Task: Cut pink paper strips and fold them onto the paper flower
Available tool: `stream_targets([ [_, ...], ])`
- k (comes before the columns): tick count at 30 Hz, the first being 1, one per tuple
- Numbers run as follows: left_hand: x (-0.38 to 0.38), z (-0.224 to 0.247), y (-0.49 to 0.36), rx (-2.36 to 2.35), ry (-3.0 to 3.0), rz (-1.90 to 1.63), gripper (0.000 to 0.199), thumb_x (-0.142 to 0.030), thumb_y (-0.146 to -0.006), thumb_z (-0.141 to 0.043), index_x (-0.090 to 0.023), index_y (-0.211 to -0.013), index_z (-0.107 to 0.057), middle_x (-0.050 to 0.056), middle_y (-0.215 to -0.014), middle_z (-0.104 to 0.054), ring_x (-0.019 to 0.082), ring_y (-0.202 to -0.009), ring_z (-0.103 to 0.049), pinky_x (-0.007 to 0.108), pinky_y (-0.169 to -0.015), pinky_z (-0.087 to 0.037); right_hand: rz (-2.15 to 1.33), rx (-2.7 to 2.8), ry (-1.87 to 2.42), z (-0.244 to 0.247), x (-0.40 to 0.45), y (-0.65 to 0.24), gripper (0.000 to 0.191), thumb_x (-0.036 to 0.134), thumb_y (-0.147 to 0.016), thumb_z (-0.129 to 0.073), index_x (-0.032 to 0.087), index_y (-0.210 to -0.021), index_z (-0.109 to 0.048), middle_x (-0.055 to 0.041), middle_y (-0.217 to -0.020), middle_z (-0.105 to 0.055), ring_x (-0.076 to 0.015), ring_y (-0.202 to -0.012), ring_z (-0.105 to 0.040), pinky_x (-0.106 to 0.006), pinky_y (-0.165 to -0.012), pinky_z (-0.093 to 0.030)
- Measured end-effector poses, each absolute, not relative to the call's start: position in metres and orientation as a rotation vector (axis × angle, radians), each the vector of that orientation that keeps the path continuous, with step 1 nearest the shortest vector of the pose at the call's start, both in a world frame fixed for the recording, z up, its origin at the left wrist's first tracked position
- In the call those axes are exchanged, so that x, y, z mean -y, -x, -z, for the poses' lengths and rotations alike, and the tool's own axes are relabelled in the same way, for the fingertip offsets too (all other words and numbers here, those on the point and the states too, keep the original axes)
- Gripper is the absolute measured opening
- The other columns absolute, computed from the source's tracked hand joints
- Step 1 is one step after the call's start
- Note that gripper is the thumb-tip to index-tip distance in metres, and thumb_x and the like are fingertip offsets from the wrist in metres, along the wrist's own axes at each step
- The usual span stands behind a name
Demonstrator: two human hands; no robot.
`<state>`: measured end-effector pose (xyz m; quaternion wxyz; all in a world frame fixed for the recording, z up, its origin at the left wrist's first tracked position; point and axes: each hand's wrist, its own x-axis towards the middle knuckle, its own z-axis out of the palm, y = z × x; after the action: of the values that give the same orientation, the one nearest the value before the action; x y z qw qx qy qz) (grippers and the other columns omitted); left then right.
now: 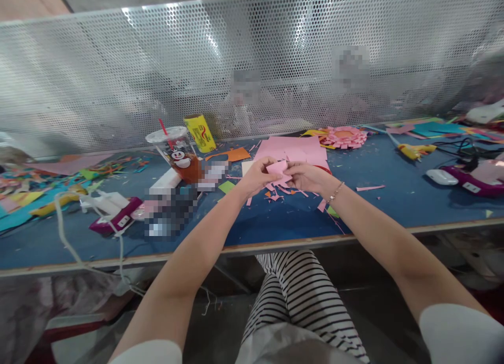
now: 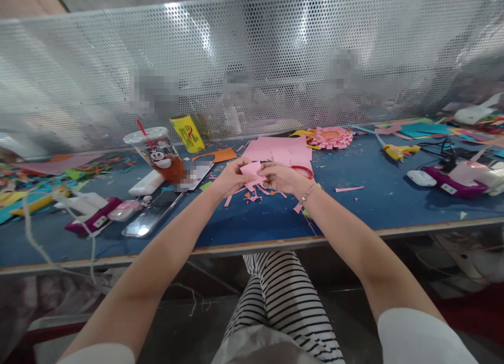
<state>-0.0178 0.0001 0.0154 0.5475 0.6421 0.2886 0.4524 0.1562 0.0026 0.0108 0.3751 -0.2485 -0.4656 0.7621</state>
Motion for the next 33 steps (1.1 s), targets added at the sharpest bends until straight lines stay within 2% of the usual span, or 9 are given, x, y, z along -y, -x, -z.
stream_targets([
  [7,-0.0011,-0.0139,0.0179,-0.678,-1.525,-1.041,0.034,-0.018,-0.053,-0.076,-0.013,-0.078,-0.054,-0.003,-0.069,-0.053,0.005,-0.058,-0.050,0.019,-0.052,-0.038,-2.003,1.177,0.591,-0.0119,-0.0018,-0.1553,0.015,0.007,-0.067,-0.061,0.017,-0.075,-0.054,0.0035,-0.063,-0.057,-0.0063,-0.057,-0.054,-0.019,-0.055,-0.045],
  [12,0.0012,-0.0152,0.0167,-0.671,-1.499,-1.035,0.032,-0.019,-0.053,-0.076,-0.013,-0.073,-0.051,-0.004,-0.066,-0.051,0.005,-0.058,-0.051,0.019,-0.052,-0.038,-1.963,1.247,0.580,-0.0116,-0.0028,-0.1558,0.023,0.006,-0.065,-0.062,0.018,-0.082,-0.055,0.0044,-0.064,-0.056,-0.0056,-0.056,-0.052,-0.018,-0.054,-0.045],
  [18,0.0029,-0.0143,0.0145,-0.672,-1.490,-1.031,0.033,-0.017,-0.052,-0.076,-0.013,-0.073,-0.052,-0.004,-0.065,-0.052,0.006,-0.059,-0.052,0.019,-0.053,-0.039,-1.947,1.269,0.617,-0.0070,-0.0057,-0.1561,0.024,0.006,-0.063,-0.061,0.020,-0.080,-0.053,0.0053,-0.064,-0.054,-0.0060,-0.056,-0.051,-0.018,-0.053,-0.043],
  [25,0.0067,-0.0178,0.0144,-0.661,-1.449,-0.993,0.028,-0.019,-0.056,-0.073,-0.014,-0.075,-0.054,-0.004,-0.063,-0.053,0.006,-0.056,-0.051,0.019,-0.053,-0.038,-1.918,1.265,0.640,-0.0072,-0.0055,-0.1551,0.021,0.006,-0.063,-0.060,0.020,-0.077,-0.052,0.0054,-0.063,-0.052,-0.0058,-0.056,-0.050,-0.019,-0.057,-0.044],
  [33,0.0057,-0.0180,0.0130,-0.682,-1.428,-1.021,0.024,-0.015,-0.056,-0.071,-0.014,-0.071,-0.052,-0.004,-0.064,-0.052,0.006,-0.058,-0.052,0.020,-0.060,-0.041,-1.873,1.153,0.672,-0.0088,-0.0042,-0.1510,0.016,0.005,-0.062,-0.056,0.018,-0.070,-0.052,0.0037,-0.057,-0.051,-0.0068,-0.052,-0.050,-0.017,-0.048,-0.043],
])
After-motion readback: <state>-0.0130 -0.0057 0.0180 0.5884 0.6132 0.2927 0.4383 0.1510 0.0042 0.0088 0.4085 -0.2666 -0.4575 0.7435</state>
